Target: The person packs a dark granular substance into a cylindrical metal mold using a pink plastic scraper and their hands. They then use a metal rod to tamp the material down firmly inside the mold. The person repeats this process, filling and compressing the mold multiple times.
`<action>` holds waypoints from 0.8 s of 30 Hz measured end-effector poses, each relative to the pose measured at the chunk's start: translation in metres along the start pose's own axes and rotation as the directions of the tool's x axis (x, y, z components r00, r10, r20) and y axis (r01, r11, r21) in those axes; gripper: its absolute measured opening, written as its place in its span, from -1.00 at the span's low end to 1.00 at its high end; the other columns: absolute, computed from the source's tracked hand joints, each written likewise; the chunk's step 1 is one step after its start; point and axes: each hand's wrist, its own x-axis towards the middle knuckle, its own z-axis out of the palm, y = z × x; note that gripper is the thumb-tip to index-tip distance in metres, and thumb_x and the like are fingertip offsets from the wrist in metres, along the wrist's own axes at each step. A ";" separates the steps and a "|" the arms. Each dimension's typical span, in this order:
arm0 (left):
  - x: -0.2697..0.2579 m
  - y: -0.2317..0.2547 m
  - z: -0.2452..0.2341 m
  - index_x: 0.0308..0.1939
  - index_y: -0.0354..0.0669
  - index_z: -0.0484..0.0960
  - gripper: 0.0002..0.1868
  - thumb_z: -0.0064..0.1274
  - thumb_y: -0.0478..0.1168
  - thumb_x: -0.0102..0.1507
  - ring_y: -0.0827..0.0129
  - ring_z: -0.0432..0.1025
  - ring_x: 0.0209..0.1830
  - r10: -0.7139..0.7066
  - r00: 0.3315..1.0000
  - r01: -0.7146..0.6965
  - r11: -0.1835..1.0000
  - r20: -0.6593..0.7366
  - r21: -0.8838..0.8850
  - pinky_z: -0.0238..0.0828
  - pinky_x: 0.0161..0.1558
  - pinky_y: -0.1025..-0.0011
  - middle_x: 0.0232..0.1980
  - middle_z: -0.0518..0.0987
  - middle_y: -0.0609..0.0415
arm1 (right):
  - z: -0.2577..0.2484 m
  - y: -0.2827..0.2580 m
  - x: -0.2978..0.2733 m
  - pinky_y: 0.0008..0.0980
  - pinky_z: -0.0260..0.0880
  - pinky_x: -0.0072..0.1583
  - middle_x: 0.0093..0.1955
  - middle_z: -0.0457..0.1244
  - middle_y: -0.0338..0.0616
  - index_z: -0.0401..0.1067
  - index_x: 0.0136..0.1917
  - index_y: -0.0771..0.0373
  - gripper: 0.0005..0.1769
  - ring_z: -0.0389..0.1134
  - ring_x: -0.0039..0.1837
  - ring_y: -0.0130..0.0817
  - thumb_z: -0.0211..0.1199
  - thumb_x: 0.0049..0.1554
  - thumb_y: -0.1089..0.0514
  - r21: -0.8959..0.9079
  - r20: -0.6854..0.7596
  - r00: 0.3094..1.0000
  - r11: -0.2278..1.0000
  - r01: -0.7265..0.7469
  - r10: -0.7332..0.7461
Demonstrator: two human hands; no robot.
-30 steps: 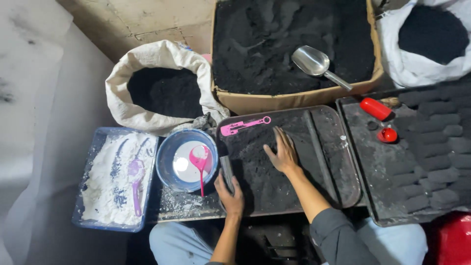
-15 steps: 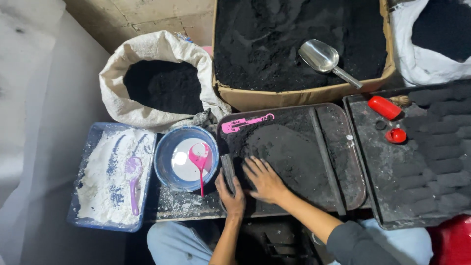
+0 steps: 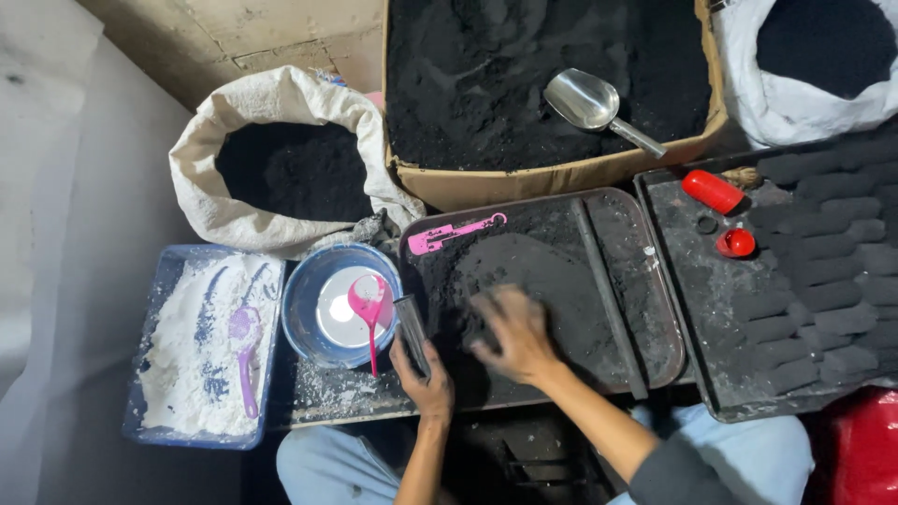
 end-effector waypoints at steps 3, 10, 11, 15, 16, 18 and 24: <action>-0.004 -0.001 0.002 0.09 -0.41 0.32 -0.52 0.02 -0.30 0.12 0.05 0.31 -0.04 -0.013 1.000 0.014 1.000 0.015 -0.014 0.15 0.01 0.22 -0.03 0.35 -0.22 | -0.009 0.027 -0.020 0.19 -0.29 0.28 0.34 -0.17 0.28 -0.13 0.38 0.26 -0.20 -0.26 0.40 0.21 -0.20 0.04 -0.28 0.032 -0.069 0.895 0.897 -0.440 0.441; -0.013 0.027 -0.008 0.16 -0.30 0.25 -0.51 -0.14 -0.19 0.17 0.24 0.19 0.19 -0.253 0.965 0.251 0.967 0.064 0.036 0.03 0.20 0.41 0.14 0.30 -0.09 | 0.011 0.028 0.041 -0.14 -0.47 0.39 0.46 -0.39 0.06 -0.33 0.38 0.33 -0.17 -0.41 0.47 -0.12 -0.41 0.08 -0.29 -0.013 0.077 0.860 0.863 -0.505 0.504; -0.014 0.027 -0.009 0.15 -0.32 0.26 -0.52 -0.14 -0.20 0.18 0.23 0.20 0.16 -0.236 0.970 0.235 0.971 0.061 0.032 0.05 0.18 0.40 0.12 0.32 -0.10 | 0.011 0.025 0.054 -0.04 -0.48 0.38 0.46 -0.42 0.09 -0.15 0.31 0.36 -0.16 -0.43 0.46 -0.03 -0.49 0.04 -0.34 0.054 0.202 0.875 0.887 -0.459 0.441; -0.019 0.030 -0.017 0.15 -0.34 0.25 -0.52 -0.15 -0.19 0.18 0.18 0.22 0.12 -0.217 0.973 0.214 0.976 0.080 0.043 0.06 0.16 0.36 0.09 0.34 -0.12 | 0.021 0.024 0.068 -0.13 -0.32 0.36 0.44 -0.20 -0.09 -0.07 0.37 0.20 -0.30 -0.25 0.46 -0.20 -0.23 0.09 -0.24 0.284 0.170 0.984 0.959 0.009 -0.060; -0.018 0.029 -0.015 0.15 -0.34 0.25 -0.52 -0.15 -0.19 0.18 0.18 0.22 0.12 -0.212 0.974 0.209 0.977 0.078 0.039 0.06 0.16 0.36 0.09 0.34 -0.12 | 0.026 0.039 0.073 -0.13 -0.32 0.36 0.44 -0.20 -0.09 -0.07 0.37 0.20 -0.30 -0.25 0.46 -0.20 -0.23 0.09 -0.24 0.281 0.164 0.984 0.960 0.015 -0.063; -0.021 0.027 -0.017 0.13 -0.36 0.26 -0.51 -0.15 -0.18 0.17 0.20 0.22 0.14 -0.208 0.972 0.208 0.978 0.112 0.017 0.06 0.16 0.37 0.11 0.33 -0.13 | 0.039 0.064 0.077 0.00 -0.18 0.33 0.27 -0.01 0.36 0.15 0.20 0.50 -0.27 -0.05 0.34 0.19 -0.27 0.11 -0.22 0.083 -0.356 0.918 0.984 -0.155 0.175; -0.021 0.027 -0.012 0.15 -0.31 0.26 -0.51 -0.13 -0.22 0.16 0.21 0.23 0.14 -0.247 0.961 0.244 0.969 0.124 0.040 0.06 0.17 0.39 0.11 0.34 -0.11 | 0.035 0.104 0.082 -0.10 -0.30 0.37 0.42 -0.25 0.23 -0.09 0.34 0.42 -0.20 -0.30 0.45 0.01 -0.13 0.04 -0.20 -0.100 -0.120 0.898 0.895 -0.435 0.423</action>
